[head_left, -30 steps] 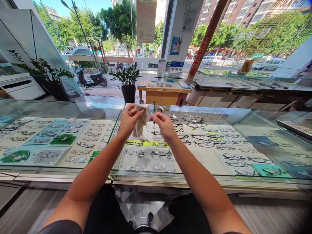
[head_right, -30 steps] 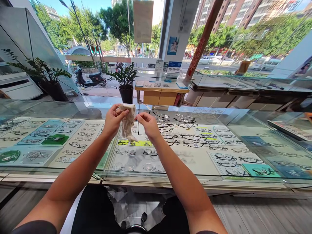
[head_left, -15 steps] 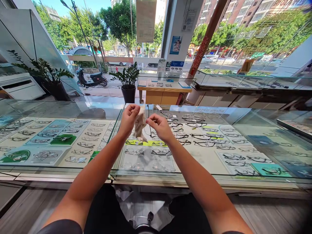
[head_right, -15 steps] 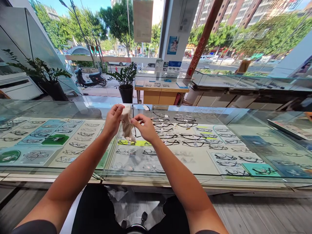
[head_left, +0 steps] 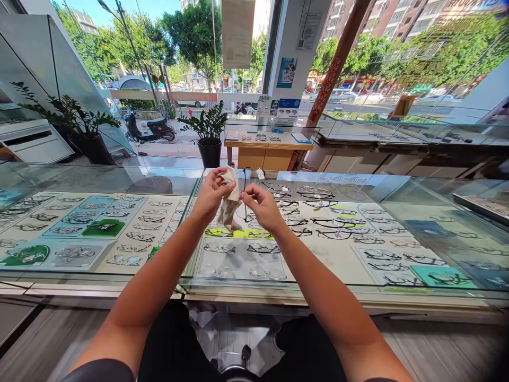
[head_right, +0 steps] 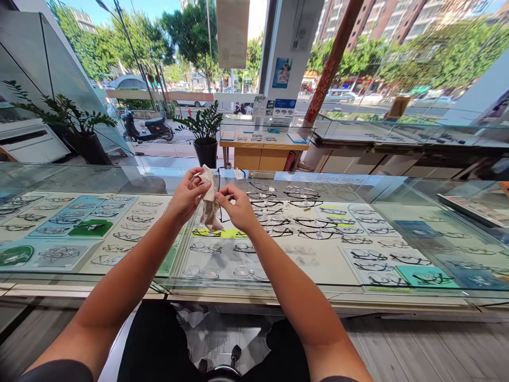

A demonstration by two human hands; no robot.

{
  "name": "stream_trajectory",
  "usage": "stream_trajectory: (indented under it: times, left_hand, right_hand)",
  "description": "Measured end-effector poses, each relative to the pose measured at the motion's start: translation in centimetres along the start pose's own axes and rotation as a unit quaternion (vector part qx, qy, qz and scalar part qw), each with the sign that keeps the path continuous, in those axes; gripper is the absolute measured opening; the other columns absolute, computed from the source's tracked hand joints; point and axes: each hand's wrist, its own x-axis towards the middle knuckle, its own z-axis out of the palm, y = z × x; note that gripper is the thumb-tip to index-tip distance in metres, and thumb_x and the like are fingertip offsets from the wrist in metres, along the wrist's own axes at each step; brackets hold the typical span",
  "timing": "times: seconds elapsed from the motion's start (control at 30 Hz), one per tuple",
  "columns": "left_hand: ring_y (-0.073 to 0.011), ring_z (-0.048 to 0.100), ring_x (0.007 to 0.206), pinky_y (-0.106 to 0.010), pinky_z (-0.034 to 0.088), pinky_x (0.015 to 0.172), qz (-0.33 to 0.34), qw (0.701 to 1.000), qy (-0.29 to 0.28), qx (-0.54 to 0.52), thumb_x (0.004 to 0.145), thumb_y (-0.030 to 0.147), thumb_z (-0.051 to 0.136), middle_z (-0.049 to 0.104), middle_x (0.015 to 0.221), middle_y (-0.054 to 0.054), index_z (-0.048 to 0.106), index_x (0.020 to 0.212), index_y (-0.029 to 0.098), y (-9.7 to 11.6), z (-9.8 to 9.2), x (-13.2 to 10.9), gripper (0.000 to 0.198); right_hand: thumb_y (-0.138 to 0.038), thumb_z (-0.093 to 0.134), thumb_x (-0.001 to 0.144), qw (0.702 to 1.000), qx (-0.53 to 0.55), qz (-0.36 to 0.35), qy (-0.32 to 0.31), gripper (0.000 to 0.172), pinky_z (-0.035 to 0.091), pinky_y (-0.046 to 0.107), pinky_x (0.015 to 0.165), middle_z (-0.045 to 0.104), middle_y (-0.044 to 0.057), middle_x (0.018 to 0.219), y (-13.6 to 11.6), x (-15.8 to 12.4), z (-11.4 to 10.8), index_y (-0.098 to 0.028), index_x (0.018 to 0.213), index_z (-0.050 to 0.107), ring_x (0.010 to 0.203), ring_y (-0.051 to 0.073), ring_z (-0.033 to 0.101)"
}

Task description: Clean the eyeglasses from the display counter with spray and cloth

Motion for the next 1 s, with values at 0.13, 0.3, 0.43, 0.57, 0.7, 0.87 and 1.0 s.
stream_trajectory:
  times: [0.13, 0.3, 0.43, 0.57, 0.7, 0.87, 1.0]
  left_hand:
    - [-0.0171, 0.072, 0.091, -0.031, 0.057, 0.086, -0.072, 0.997, -0.026, 0.017, 0.061, 0.040, 0.107, 0.076, 0.103, -0.003, 0.065, 0.122, 0.022, 0.4, -0.3, 0.0, 0.077]
    - [-0.0151, 0.061, 0.074, -0.030, 0.045, 0.071, -0.095, 0.979, -0.033, 0.180, 0.063, 0.071, 0.101, 0.072, 0.082, -0.003, 0.073, 0.091, 0.017, 0.3, -1.0, 0.3, 0.067]
    - [-0.0118, 0.049, 0.065, -0.028, 0.033, 0.062, -0.014, 0.963, -0.014, 0.269, 0.069, 0.077, 0.095, 0.060, 0.069, 0.001, 0.070, 0.075, 0.018, 0.7, -1.2, 0.2, 0.064]
    - [-0.0126, 0.058, 0.069, -0.027, 0.044, 0.064, -0.098, 0.970, -0.056, 0.217, 0.066, 0.082, 0.095, 0.065, 0.073, 0.000, 0.076, 0.084, 0.018, 1.4, -0.9, -0.1, 0.068]
    - [-0.0183, 0.074, 0.083, -0.032, 0.059, 0.080, -0.189, 0.968, -0.082, 0.141, 0.064, 0.077, 0.100, 0.075, 0.084, -0.004, 0.081, 0.100, 0.017, 1.6, -1.1, -0.1, 0.072]
    - [-0.0184, 0.077, 0.086, -0.033, 0.064, 0.085, -0.188, 0.975, -0.091, 0.072, 0.065, 0.061, 0.107, 0.080, 0.089, -0.007, 0.081, 0.094, 0.015, 1.0, -2.0, 0.4, 0.060]
    - [-0.0162, 0.076, 0.082, -0.030, 0.063, 0.079, -0.169, 0.982, -0.083, 0.031, 0.069, 0.046, 0.108, 0.080, 0.088, -0.007, 0.080, 0.092, 0.015, 0.6, -2.3, 0.9, 0.048]
  right_hand:
    - [-0.080, 0.076, 0.092, 1.000, 0.011, -0.002, -0.014, 0.057, 0.044, 0.036, 0.080, 0.061, -0.001, 0.084, 0.1, 0.1, -0.2, -0.024, 0.086, 0.064, 0.078, 0.017, 0.052]
    - [-0.079, 0.076, 0.093, 1.000, 0.006, -0.006, -0.014, 0.056, 0.044, 0.036, 0.079, 0.060, -0.001, 0.084, 0.1, 0.2, -0.5, -0.025, 0.087, 0.063, 0.077, 0.017, 0.051]
    - [-0.080, 0.074, 0.094, 1.000, -0.013, -0.014, -0.013, 0.056, 0.045, 0.037, 0.080, 0.062, -0.001, 0.086, -0.1, 0.2, -0.5, -0.025, 0.088, 0.065, 0.079, 0.018, 0.053]
    - [-0.080, 0.072, 0.095, 0.999, -0.020, -0.011, -0.025, 0.057, 0.046, 0.037, 0.082, 0.064, 0.000, 0.086, 0.0, 0.1, -0.5, -0.024, 0.089, 0.064, 0.081, 0.019, 0.056]
    - [-0.079, 0.068, 0.098, 0.997, -0.066, -0.025, -0.006, 0.056, 0.046, 0.037, 0.083, 0.066, 0.001, 0.088, -0.1, 0.0, -0.4, -0.024, 0.089, 0.066, 0.083, 0.020, 0.057]
    - [-0.080, 0.066, 0.099, 0.996, -0.078, -0.029, -0.009, 0.056, 0.045, 0.036, 0.078, 0.066, 0.002, 0.087, -0.3, -0.1, -0.3, -0.025, 0.089, 0.066, 0.080, 0.019, 0.054]
    - [-0.083, 0.067, 0.097, 0.998, -0.066, -0.016, -0.016, 0.059, 0.044, 0.036, 0.076, 0.064, 0.002, 0.086, -0.2, -0.1, -0.3, -0.025, 0.089, 0.066, 0.079, 0.019, 0.053]
